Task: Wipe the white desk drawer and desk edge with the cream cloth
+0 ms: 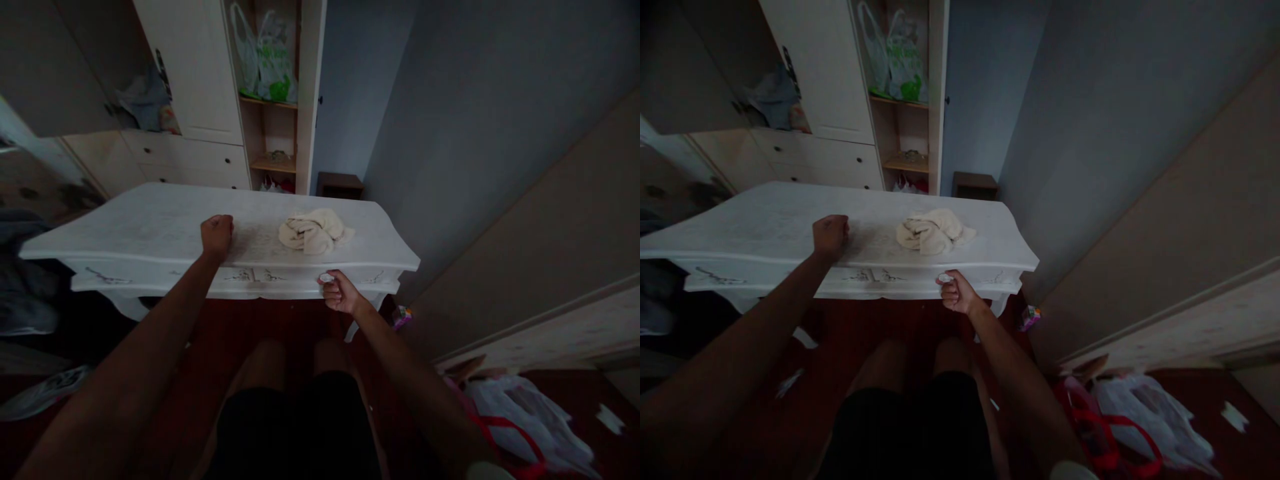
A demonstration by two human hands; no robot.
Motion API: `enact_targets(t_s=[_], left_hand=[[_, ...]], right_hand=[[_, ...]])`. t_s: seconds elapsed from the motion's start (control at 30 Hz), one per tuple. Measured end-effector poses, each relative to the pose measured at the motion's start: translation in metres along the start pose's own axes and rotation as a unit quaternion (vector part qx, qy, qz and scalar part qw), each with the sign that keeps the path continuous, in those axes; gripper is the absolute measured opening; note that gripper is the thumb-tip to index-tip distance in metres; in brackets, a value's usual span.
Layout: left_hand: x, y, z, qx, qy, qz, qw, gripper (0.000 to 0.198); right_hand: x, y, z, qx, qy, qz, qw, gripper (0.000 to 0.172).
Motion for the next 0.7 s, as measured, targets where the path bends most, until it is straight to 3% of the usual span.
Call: enact_targets(t_s=[0.27, 0.7], left_hand=[[0.003, 0.005, 0.000, 0.017, -0.050, 0.047, 0.997, 0.024], [0.004, 0.004, 0.001, 0.000, -0.069, 0.043, 0.997, 0.021]], right_hand=[[-0.020, -0.002, 0.016, -0.014, 0.001, -0.001, 1.000, 0.032], [-0.095, 0.005, 0.084, -0.032, -0.067, -0.022, 0.997, 0.028]])
Point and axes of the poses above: each hand's wrist, its own z-axis away from the middle knuckle, its own y-axis out of the palm, x = y × z, the point moved 9 cm from there along -z, towards the middle knuckle, and after that the axes turned 5 degrees about -z, right-handed, at the moved point
